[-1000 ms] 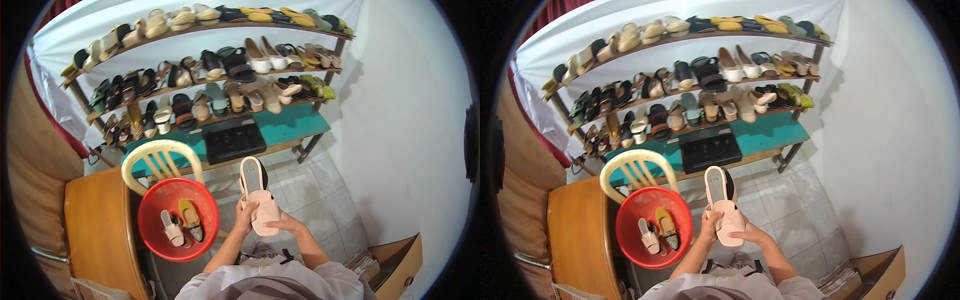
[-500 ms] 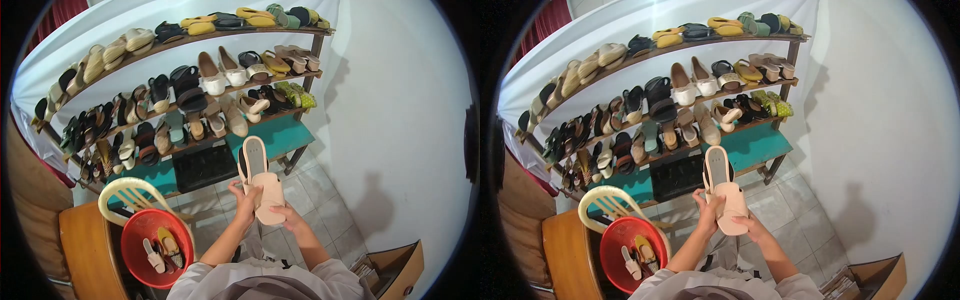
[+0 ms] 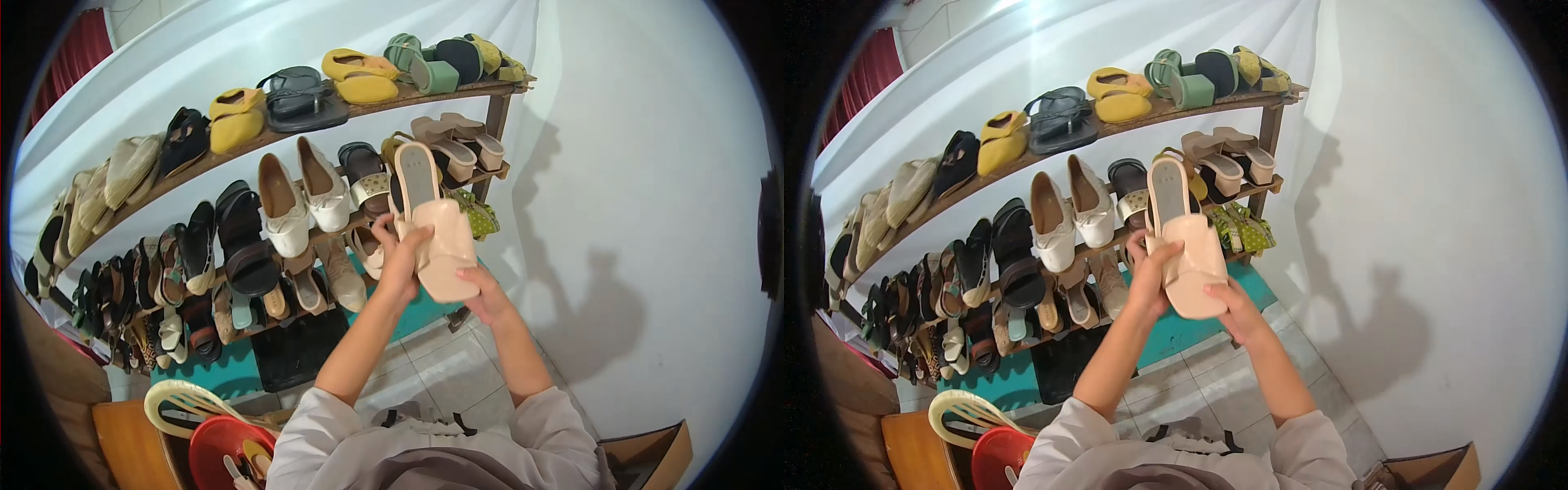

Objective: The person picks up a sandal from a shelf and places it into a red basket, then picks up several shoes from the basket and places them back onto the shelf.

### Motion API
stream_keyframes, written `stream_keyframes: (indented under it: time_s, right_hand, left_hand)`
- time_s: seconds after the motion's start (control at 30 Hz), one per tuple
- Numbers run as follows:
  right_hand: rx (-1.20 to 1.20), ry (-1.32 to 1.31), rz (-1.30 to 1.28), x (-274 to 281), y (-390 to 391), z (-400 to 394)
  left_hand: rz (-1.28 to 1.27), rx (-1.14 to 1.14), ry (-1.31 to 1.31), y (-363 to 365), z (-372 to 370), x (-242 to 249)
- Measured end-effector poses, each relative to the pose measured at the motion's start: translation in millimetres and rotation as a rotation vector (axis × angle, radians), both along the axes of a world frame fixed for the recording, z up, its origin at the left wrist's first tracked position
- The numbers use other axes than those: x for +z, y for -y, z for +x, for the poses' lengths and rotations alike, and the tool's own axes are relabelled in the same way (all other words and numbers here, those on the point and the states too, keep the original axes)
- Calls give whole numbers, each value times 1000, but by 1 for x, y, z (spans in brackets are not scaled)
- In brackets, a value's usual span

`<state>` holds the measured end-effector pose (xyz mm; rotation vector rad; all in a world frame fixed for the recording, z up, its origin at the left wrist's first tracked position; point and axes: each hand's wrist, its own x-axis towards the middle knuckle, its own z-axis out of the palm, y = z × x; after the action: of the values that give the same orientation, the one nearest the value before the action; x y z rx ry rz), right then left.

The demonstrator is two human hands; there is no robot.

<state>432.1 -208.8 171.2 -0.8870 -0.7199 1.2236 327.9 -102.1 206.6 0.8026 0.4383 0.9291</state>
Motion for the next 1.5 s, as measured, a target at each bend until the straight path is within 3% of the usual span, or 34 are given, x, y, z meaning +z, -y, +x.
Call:
stream_keyframes:
  time_s: [0.3,0.43,0.53,0.73,0.87,1.07,1.23,1.43,1.5]
  right_hand:
    - [64,31,-71,57,-91,74]
    - [151,104,-83,69,-113,99]
    - [166,140,-85,73,-136,116]
    - [207,193,-87,73,-181,139]
    - [180,281,-61,77,-184,137]
    - [162,505,-28,65,-193,139]
    - [102,572,64,54,-198,136]
    - [-14,1045,23,50,-186,136]
    - [-2,999,119,51,-179,137]
  left_hand:
    - [-57,31,-157,-100,74,45]
    - [-85,-118,-84,-132,86,45]
    - [-61,29,-170,-148,101,50]
    - [11,3,-8,-192,117,39]
    - [-63,106,-106,-229,133,19]
    - [-75,-69,21,-237,127,4]
    - [-53,43,-164,-218,130,20]
    - [-40,200,-205,-213,141,18]
    - [-10,245,-225,-214,143,16]
